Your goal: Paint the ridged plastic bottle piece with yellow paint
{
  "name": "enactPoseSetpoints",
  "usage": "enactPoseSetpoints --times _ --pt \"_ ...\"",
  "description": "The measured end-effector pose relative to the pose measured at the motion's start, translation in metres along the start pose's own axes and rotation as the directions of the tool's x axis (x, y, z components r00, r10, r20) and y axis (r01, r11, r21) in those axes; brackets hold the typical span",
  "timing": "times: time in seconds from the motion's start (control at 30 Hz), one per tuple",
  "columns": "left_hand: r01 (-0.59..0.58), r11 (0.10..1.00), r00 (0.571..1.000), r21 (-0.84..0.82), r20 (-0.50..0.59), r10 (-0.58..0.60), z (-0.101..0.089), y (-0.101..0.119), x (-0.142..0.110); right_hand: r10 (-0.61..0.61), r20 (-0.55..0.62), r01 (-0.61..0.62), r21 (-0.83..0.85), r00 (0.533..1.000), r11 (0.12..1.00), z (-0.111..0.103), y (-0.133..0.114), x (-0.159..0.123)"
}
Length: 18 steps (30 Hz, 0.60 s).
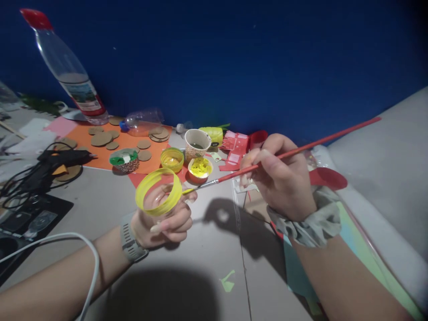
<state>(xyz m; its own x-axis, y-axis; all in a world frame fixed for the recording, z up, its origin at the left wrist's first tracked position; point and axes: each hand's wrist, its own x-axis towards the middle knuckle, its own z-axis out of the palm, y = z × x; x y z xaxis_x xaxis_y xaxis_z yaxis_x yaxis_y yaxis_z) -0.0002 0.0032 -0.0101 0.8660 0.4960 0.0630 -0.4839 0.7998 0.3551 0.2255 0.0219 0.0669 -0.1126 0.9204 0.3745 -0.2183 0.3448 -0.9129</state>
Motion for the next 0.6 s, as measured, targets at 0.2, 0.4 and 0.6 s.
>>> enactPoseSetpoints --times 0.2,0.4,0.6 --pt "0.023 1.000 0.999 0.005 0.027 -0.023 0.0009 0.0005 0.0019 -0.016 0.059 0.017 -0.017 0.998 1.000 -0.0013 0.0013 -0.0011" --pt "0.033 0.999 0.999 0.017 0.014 -0.033 -0.0015 0.0002 0.0012 -0.033 0.111 0.037 -0.033 0.993 0.999 -0.0025 0.0051 -0.0048" --pt "0.031 0.999 0.999 0.042 -0.017 -0.030 -0.0025 -0.0016 0.0000 -0.026 0.170 0.024 0.013 0.985 1.000 0.0012 0.0039 -0.0088"
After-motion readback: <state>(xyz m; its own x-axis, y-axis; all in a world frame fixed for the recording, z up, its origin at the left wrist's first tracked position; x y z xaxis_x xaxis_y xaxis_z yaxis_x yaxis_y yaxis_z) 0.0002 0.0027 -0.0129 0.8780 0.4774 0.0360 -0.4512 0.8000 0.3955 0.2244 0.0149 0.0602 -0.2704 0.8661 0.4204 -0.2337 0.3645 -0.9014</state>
